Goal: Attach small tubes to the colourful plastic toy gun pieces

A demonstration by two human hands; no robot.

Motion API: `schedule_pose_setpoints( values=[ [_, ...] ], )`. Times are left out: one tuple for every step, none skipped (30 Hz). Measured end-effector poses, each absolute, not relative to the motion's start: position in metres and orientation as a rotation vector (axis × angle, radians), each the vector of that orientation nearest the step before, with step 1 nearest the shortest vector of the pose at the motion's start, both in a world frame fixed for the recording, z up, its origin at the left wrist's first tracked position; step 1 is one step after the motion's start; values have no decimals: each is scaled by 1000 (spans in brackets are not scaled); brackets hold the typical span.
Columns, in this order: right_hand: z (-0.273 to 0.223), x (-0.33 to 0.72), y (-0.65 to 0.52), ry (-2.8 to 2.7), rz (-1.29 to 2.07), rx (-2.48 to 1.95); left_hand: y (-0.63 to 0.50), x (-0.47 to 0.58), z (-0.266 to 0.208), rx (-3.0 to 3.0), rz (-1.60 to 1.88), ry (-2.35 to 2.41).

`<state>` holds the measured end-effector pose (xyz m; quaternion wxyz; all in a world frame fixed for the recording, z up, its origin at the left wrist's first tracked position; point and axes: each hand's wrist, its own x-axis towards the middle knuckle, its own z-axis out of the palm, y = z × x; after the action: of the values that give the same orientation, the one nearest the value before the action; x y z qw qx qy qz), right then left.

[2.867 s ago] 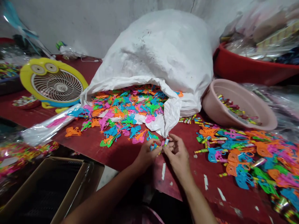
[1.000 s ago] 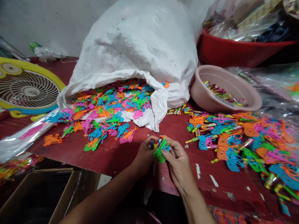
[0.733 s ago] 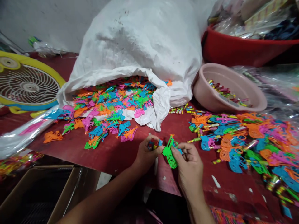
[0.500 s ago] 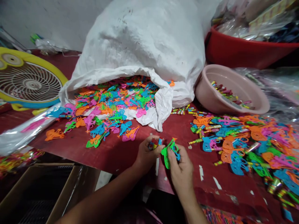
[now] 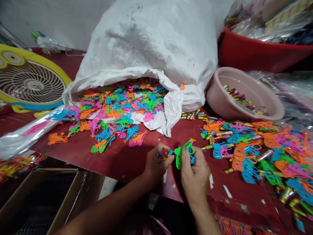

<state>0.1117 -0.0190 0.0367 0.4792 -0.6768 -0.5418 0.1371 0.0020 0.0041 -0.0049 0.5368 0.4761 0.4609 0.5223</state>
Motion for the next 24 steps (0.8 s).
schedule_pose_setpoints(
  values=[
    [37,112,-19,-1334,317,-1655,4,2,-6,1164,1239,1114],
    [37,111,-20,-1343,298,-1655,3,2,-8,1194,1235,1131],
    [37,111,-20,-1350,281,-1652,3,2,-9,1224,1232,1146],
    [37,111,-20,-1355,260,-1653,3,2,-9,1251,1229,1161],
    [38,110,-21,-1361,237,-1659,2,2,-10,1277,1227,1175],
    [38,109,-21,-1366,216,-1668,2,2,-10,1305,1224,1191],
    [38,109,-21,-1370,199,-1677,2,2,-10,1333,1221,1208],
    [38,108,-21,-1374,188,-1687,2,2,-10,1362,1220,1223],
    [38,107,-21,-1382,177,-1695,2,2,-9,1392,1222,1238],
    [39,106,-21,-1395,164,-1702,2,2,-9,1424,1229,1255],
    [39,105,-22,-1411,146,-1712,1,1,-9,1457,1239,1269],
    [40,105,-21,-1428,120,-1725,1,1,-9,1493,1250,1278],
    [40,105,-21,-1444,92,-1741,1,1,-9,1526,1265,1280],
    [41,105,-20,-1456,66,-1756,0,1,-9,1554,1278,1274],
    [41,106,-18,-1459,55,-1766,0,2,-9,1577,1290,1265],
    [41,107,-17,-1452,61,-1769,-1,2,-10,1598,1296,1249],
    [41,108,-15,-1435,85,-1764,-1,2,-11,1610,1302,1236],
    [40,109,-12,-1413,131,-1754,-1,3,-11,1618,1304,1224],
    [38,111,-10,-1391,189,-1740,-1,3,-12,1623,1304,1214],
    [36,112,-8,-1371,248,-1725,-1,4,-12,1626,1301,1207],
    [34,113,-7,-1352,303,-1711,-1,4,-12,1630,1293,1204],
    [32,114,-5,-1341,352,-1698,-1,4,-12,1636,1271,1208],
    [30,115,-4,-1334,401,-1687,-1,5,-11,1641,1233,1219],
    [28,117,-3,-1324,451,-1680,0,5,-11,1639,1182,1233]
  ],
)
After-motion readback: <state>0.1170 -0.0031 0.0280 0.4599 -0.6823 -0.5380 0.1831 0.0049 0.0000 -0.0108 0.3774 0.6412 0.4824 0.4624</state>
